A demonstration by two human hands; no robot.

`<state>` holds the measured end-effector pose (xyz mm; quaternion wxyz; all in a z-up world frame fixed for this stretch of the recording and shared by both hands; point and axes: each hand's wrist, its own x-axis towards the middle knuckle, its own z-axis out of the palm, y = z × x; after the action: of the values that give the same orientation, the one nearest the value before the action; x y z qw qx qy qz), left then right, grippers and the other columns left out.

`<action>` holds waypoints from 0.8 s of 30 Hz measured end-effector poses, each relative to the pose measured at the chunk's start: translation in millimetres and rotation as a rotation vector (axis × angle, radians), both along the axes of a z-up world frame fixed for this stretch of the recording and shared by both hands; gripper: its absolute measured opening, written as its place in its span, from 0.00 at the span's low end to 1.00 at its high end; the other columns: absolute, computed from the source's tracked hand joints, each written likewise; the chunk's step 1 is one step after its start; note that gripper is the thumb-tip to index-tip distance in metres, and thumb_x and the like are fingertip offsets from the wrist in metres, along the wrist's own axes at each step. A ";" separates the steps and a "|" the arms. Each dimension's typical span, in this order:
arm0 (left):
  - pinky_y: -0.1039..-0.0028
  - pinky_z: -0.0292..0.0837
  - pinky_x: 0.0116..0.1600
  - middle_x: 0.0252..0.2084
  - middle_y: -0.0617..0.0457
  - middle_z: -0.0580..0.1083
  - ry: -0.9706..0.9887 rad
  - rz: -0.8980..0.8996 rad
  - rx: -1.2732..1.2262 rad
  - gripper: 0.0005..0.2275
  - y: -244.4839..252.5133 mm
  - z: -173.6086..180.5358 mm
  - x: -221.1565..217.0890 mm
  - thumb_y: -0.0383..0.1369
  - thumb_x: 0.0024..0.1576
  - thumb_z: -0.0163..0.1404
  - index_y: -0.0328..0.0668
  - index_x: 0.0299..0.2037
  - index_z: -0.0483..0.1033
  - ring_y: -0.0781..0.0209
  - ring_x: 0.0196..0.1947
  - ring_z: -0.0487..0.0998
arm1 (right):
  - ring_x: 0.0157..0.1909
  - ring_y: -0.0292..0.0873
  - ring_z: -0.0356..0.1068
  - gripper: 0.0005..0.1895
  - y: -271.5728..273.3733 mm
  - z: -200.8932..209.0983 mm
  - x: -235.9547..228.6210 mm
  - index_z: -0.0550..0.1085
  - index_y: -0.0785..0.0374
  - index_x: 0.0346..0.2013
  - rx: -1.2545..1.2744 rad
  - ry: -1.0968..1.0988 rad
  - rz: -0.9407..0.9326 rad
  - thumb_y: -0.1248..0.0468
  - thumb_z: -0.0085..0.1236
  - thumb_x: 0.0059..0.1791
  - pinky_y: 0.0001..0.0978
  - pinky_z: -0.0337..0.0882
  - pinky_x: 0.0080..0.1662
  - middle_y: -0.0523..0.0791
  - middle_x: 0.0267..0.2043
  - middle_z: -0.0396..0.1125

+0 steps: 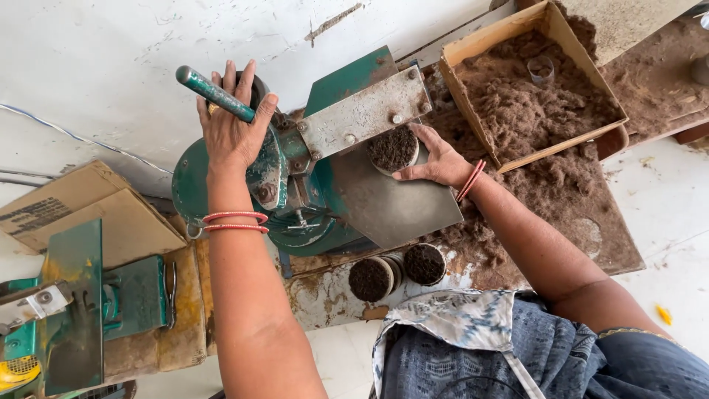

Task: The person operates a green manual press machine, repeatedly pressing a handle to compact a brown fibrous material into a metal cylindrical mold. The person uses both hands to manage the material and the machine's lever, working in a repetitive cycle.

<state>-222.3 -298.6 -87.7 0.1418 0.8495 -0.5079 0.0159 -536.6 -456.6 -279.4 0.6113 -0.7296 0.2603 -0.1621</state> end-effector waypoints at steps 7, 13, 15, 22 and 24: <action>0.49 0.26 0.77 0.80 0.52 0.50 -0.018 -0.001 -0.012 0.36 0.6 -4.0 3.3 0.70 0.58 0.31 0.71 0.75 0.55 0.45 0.79 0.42 | 0.80 0.54 0.40 0.71 -7.1 -4.6 7.5 0.47 0.72 0.75 -0.022 -0.010 -0.020 0.43 0.78 0.32 0.46 0.44 0.75 0.58 0.79 0.42; 0.46 0.26 0.77 0.80 0.54 0.50 -0.015 0.011 -0.022 0.36 1.5 -6.1 5.3 0.70 0.57 0.32 0.73 0.75 0.55 0.45 0.79 0.43 | 0.77 0.52 0.50 0.66 -8.3 10.1 13.3 0.52 0.73 0.74 -0.017 -0.061 -0.007 0.45 0.78 0.33 0.42 0.52 0.74 0.56 0.76 0.51; 0.44 0.26 0.77 0.80 0.53 0.49 -0.023 -0.009 -0.028 0.36 2.2 -5.4 6.5 0.70 0.59 0.31 0.72 0.75 0.54 0.44 0.79 0.43 | 0.75 0.50 0.54 0.66 -8.9 13.5 15.7 0.53 0.72 0.72 0.107 0.051 -0.079 0.47 0.79 0.31 0.40 0.56 0.72 0.55 0.74 0.54; 0.42 0.26 0.76 0.80 0.52 0.49 -0.036 0.000 -0.036 0.36 1.7 -7.4 6.6 0.70 0.58 0.31 0.72 0.75 0.55 0.44 0.79 0.43 | 0.74 0.49 0.49 0.65 -23.5 -10.6 27.5 0.48 0.68 0.73 0.150 0.006 -0.099 0.53 0.82 0.33 0.43 0.53 0.70 0.53 0.75 0.47; 0.42 0.26 0.77 0.80 0.53 0.50 -0.039 -0.003 -0.038 0.36 1.9 -6.6 5.0 0.70 0.58 0.31 0.72 0.75 0.55 0.45 0.79 0.44 | 0.69 0.50 0.61 0.61 -17.2 7.9 26.6 0.56 0.67 0.70 0.207 0.060 -0.121 0.52 0.79 0.31 0.43 0.66 0.68 0.53 0.70 0.57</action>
<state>-217.3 -296.8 -94.3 0.1480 0.8454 -0.5115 0.0419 -510.0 -473.9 -271.6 0.6644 -0.6501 0.3373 -0.1489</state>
